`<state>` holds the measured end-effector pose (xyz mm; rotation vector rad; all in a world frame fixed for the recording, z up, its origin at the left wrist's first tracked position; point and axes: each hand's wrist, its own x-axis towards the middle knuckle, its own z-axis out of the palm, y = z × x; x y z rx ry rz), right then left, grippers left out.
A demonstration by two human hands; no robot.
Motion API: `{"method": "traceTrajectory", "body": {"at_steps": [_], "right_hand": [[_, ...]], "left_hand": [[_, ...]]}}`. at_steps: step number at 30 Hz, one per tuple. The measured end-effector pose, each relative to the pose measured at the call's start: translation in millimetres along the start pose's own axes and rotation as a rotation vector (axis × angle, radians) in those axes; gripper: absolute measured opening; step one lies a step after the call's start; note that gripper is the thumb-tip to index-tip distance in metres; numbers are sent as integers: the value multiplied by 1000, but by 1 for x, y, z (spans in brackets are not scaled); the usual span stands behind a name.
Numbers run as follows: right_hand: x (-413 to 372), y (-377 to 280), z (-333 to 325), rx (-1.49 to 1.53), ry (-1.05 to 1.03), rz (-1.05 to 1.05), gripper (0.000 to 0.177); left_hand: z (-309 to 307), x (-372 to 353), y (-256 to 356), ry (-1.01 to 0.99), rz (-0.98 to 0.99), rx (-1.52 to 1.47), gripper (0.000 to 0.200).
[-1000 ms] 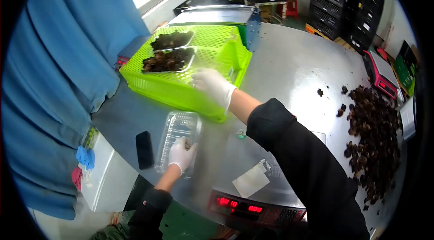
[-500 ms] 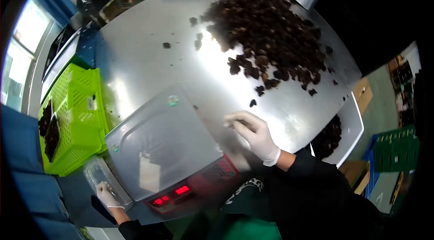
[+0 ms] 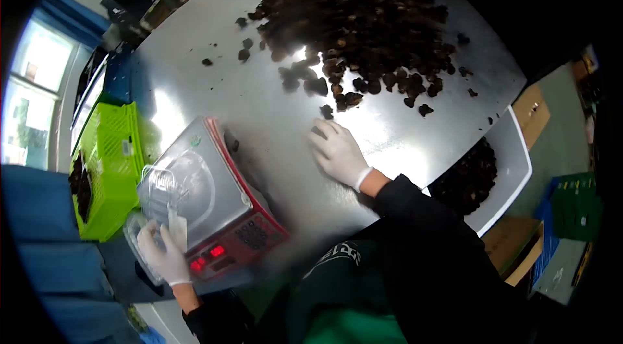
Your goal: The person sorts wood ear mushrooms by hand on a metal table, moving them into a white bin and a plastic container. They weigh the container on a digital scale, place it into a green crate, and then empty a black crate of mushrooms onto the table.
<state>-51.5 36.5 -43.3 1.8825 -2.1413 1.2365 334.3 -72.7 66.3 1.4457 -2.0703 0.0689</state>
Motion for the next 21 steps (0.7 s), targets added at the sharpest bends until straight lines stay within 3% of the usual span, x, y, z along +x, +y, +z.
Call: {"method": "traceTrajectory", "body": {"at_steps": [3,5,7,11,14,17,19,20,21], "right_hand": [[3,23,24,6,-62,-97,21],[1,27,26,62,-68,-77,17],[-9,32,22,87,-156,-46,18],[-33,33,-6,161,-135,79,14],[-53,38,-51,252,-85,184,18],[-82,54,-110,223,-14,302,19],[-109,69,-152,128,55,417,18],[-123,74,-175,78,86,504,17],[-140,81,-195,29,116,587,17]], "left_hand": [[-3,3,73,-52,-33,-154,21],[13,6,108,-121,146,-132,25],[37,15,148,-199,364,-14,25],[116,53,197,-597,651,450,27],[188,76,201,-869,617,978,31],[252,83,158,-889,538,1108,37],[256,92,167,-956,444,1079,34],[250,90,169,-838,502,1062,30],[254,94,166,-885,410,1010,28]]}}
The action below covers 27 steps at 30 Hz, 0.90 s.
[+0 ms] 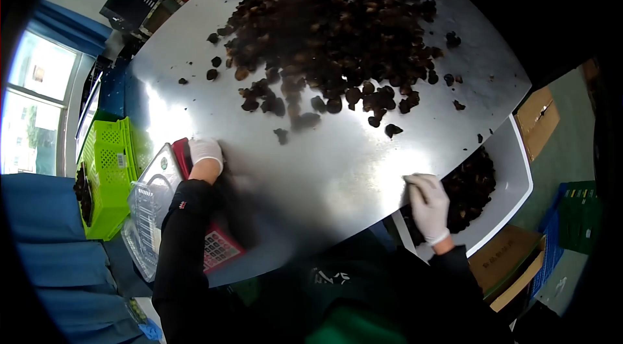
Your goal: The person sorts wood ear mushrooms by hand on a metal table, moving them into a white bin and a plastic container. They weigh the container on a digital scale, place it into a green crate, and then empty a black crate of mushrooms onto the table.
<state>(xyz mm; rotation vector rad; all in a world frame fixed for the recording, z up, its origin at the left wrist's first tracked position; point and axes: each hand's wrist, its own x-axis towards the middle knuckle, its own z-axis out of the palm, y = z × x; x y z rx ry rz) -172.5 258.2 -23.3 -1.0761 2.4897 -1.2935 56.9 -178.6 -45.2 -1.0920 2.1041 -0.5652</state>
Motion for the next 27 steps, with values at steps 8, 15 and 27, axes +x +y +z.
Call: {"method": "traceTrajectory", "body": {"at_steps": [8,15,27], "right_hand": [[-88,168,-105,-602,316,460,42],[-72,135,-91,-413,392,427,37],[80,69,-18,-403,189,-165,35]], "left_hand": [[-99,-77,27,-61,449,-197,43],[-154,-184,179,591,1283,-1186,19],[-118,-155,203,664,877,-1052,48]]}}
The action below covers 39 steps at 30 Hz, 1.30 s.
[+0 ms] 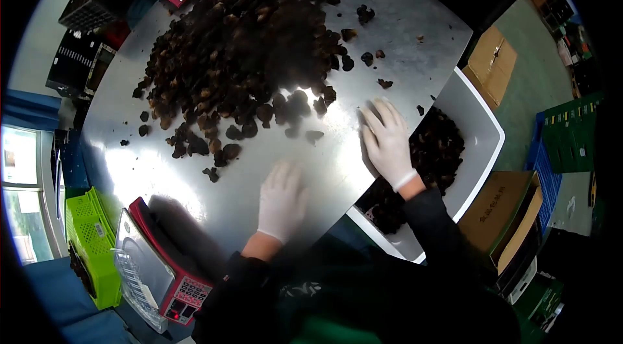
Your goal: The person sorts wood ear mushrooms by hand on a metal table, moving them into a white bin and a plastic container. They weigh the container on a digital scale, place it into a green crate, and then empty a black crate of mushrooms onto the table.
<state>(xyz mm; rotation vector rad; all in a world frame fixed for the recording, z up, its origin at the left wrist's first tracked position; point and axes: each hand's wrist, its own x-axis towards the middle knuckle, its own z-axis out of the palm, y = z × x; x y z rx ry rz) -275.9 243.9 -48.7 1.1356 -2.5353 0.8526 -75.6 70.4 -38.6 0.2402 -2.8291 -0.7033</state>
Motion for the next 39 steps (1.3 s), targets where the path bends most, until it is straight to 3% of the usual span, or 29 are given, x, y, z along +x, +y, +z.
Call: {"method": "traceTrajectory", "body": {"at_steps": [6,7,9,14,18,21,25,30,37,39], "right_hand": [[25,43,28,-282,-135,-33,48],[28,51,12,-341,-184,161,49],[31,80,9,-605,4,467,48],[70,43,24,-507,9,178,49],[117,48,71,-380,-13,319,56],[120,61,72,-287,-58,358,62],[104,80,57,-170,-124,214,64],[92,76,54,-62,104,168,35],[47,83,23,-83,190,165,20],[28,92,12,-118,243,249,17]], "left_hand": [[25,27,25,-148,194,-127,52],[27,25,23,-142,191,-117,52],[31,24,21,-130,182,-96,52],[38,28,22,-84,190,-101,49],[37,27,20,-70,197,-111,48],[36,29,20,-61,192,-117,48],[38,27,20,-39,183,-117,46],[38,27,20,-47,172,-130,43],[51,12,11,84,167,-138,36],[50,3,6,72,118,-156,36]]}}
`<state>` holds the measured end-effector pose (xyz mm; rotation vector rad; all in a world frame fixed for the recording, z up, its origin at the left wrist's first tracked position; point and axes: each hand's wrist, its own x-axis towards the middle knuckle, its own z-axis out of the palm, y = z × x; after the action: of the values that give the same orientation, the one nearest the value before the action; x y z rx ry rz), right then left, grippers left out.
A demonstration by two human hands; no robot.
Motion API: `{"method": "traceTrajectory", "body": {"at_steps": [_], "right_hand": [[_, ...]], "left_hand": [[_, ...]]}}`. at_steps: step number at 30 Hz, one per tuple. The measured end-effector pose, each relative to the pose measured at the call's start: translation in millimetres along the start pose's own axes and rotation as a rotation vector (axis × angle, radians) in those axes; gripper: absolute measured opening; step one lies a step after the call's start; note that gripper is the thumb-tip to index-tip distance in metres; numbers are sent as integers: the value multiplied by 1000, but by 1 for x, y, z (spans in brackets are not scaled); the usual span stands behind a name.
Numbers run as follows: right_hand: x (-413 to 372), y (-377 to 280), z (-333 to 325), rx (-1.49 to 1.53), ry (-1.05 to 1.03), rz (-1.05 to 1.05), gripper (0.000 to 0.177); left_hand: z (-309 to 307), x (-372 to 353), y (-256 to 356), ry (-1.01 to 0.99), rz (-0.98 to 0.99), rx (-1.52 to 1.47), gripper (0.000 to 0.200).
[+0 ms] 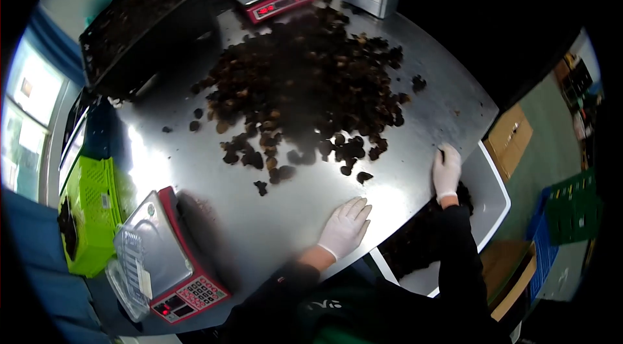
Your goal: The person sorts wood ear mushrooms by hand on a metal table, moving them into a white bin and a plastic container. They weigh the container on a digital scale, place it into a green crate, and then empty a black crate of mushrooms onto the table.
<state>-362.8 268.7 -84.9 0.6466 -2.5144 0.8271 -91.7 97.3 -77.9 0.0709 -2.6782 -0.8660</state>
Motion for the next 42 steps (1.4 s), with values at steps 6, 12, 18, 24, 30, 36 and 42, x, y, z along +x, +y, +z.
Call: {"method": "traceTrajectory", "body": {"at_steps": [6,12,18,24,30,36,42], "right_hand": [[-34,30,-60,-693,22,201,38],[-68,-3,-45,-269,-64,-28,48],[-71,-113,8,279,-176,123,52],[-69,-130,26,58,-144,124,55],[-69,-130,30,23,-150,132,52],[-68,-123,33,77,-73,152,48],[-62,-136,37,351,46,462,49]], "left_hand": [[-43,-39,-2,166,-127,-48,32],[-67,-95,-21,514,-580,206,55],[-92,-114,-56,848,-769,314,64],[-90,-114,-59,878,-720,232,63],[-89,-116,-66,828,-767,254,63],[-90,-117,-64,891,-767,173,72],[-95,-120,-57,935,-774,137,100]]}}
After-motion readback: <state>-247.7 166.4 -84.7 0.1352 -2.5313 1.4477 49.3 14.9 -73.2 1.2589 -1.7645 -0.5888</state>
